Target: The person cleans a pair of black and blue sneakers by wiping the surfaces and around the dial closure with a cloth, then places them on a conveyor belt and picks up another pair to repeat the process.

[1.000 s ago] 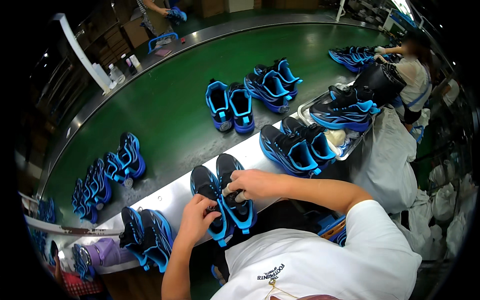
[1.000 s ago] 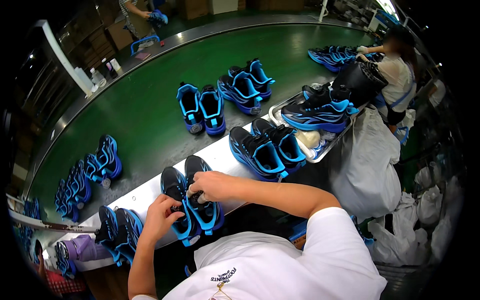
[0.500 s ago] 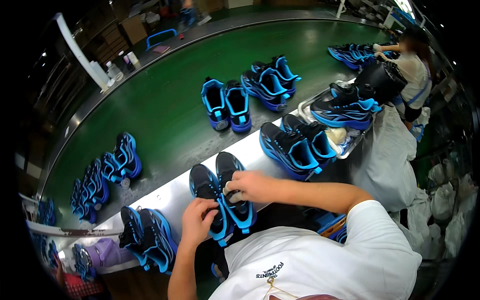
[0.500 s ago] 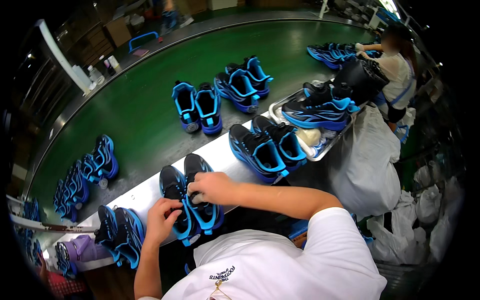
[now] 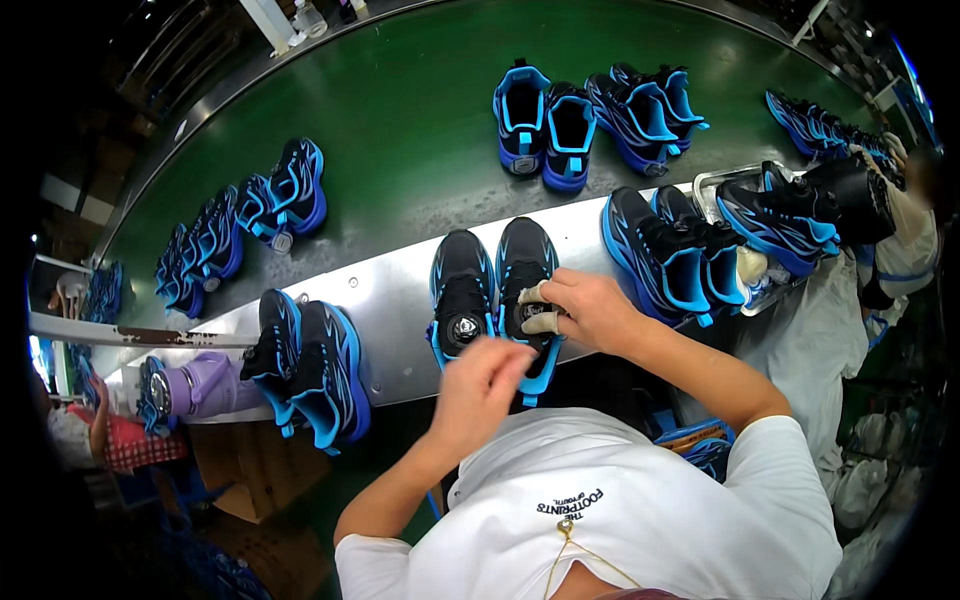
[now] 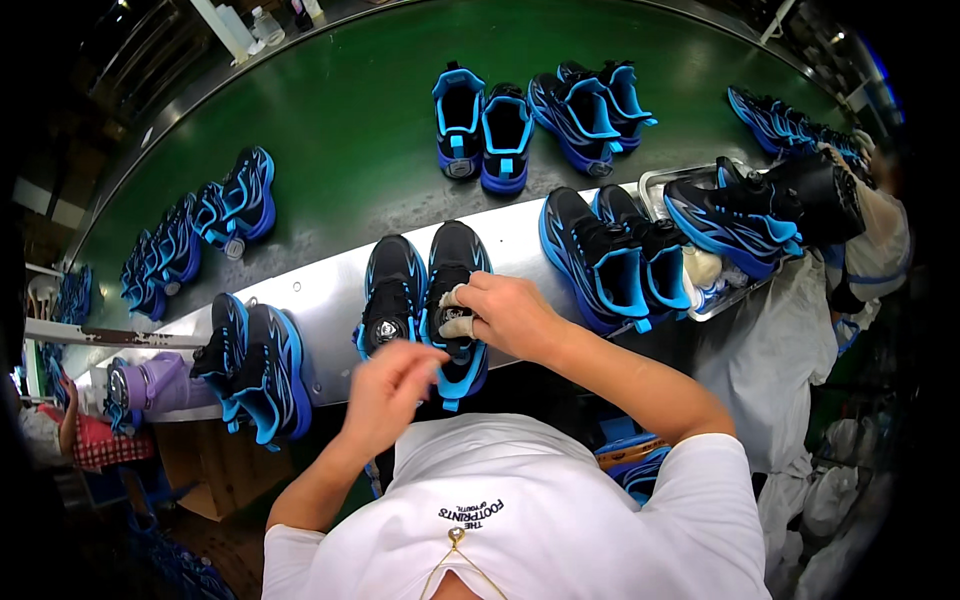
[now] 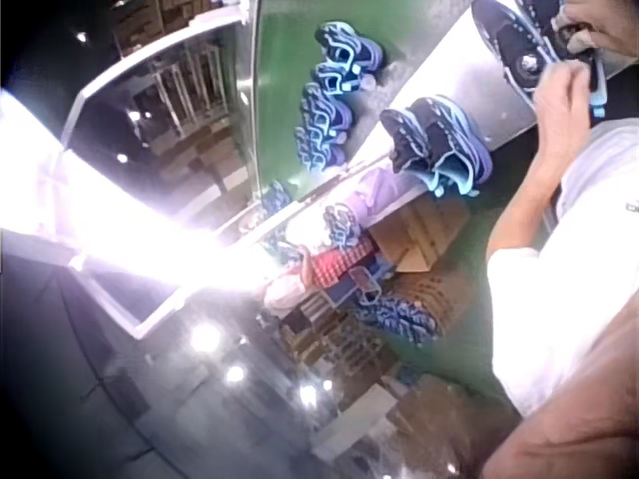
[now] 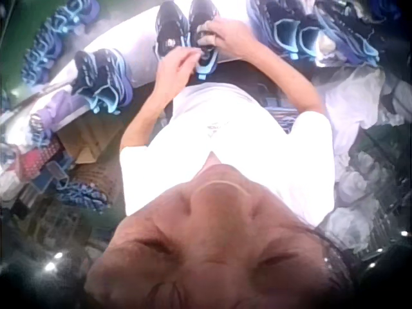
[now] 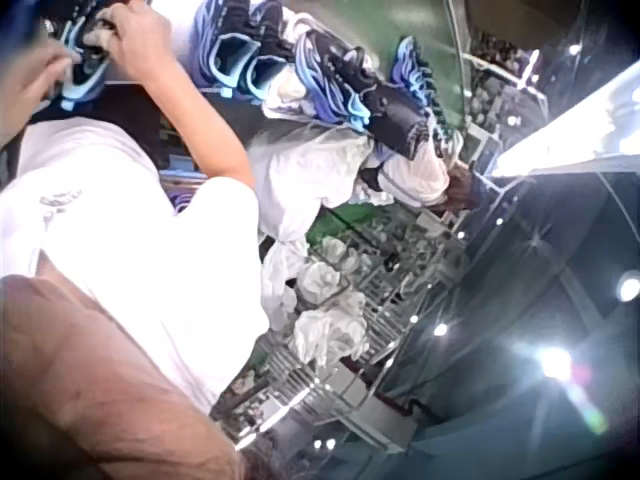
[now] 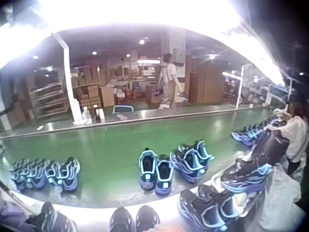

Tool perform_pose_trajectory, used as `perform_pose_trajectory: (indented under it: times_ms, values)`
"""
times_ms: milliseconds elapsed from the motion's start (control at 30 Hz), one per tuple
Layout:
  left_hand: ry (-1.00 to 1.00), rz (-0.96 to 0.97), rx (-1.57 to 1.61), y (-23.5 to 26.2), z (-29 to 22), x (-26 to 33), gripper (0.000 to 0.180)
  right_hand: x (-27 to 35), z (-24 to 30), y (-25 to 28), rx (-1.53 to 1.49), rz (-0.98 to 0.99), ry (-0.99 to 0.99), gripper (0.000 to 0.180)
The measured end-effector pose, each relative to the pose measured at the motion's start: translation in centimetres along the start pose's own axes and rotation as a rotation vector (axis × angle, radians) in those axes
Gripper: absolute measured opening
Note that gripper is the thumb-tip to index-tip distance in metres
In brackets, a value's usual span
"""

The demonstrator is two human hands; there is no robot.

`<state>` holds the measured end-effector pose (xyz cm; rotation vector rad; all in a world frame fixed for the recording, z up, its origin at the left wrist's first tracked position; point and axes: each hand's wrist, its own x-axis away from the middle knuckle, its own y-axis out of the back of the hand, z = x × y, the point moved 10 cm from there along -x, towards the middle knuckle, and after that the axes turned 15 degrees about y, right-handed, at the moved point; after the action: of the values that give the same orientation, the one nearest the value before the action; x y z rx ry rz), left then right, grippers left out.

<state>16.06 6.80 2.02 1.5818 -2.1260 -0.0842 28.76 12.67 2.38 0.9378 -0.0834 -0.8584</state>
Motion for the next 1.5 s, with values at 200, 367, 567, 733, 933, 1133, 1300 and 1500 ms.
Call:
perform_pose_trajectory:
  times_ms: [200, 367, 567, 733, 933, 1133, 1300, 1500]
  values:
    - [0.539, 0.377, 0.649, -5.7, 4.7, -1.3, 0.033, -2.3, 0.4, -0.6, -0.110, 0.260, 0.108, 0.059]
    - [0.513, 0.193, 0.972, -7.0, 6.5, -2.2, 0.026, -2.5, 0.0, -3.7, -0.001, 0.397, 0.050, 0.051]
    - [0.586, 0.212, 0.805, -7.3, 6.9, -2.5, 0.031, -2.8, 1.3, -2.0, 0.144, 0.159, 0.325, 0.048]
    - [0.597, 0.204, 0.769, -7.2, 7.2, -2.7, 0.031, -2.4, -0.8, -2.4, -0.126, 0.145, 0.078, 0.052]
    - [0.607, 0.199, 0.795, -7.5, 7.4, -2.8, 0.031, -2.0, -0.7, -3.5, 0.011, 0.252, 0.101, 0.059]
    - [0.639, 0.183, 0.769, -7.4, 7.1, -2.7, 0.031, -2.9, 1.2, -0.3, -0.005, -0.008, 0.366, 0.051]
    - [0.635, 0.173, 0.788, -7.5, 7.1, -2.7, 0.031, -2.6, -1.3, -3.6, -0.066, 0.198, 0.148, 0.067]
    - [0.622, 0.158, 0.801, -7.4, 7.1, -2.6, 0.033, -2.8, 0.3, -2.1, -0.126, 0.275, 0.335, 0.055]
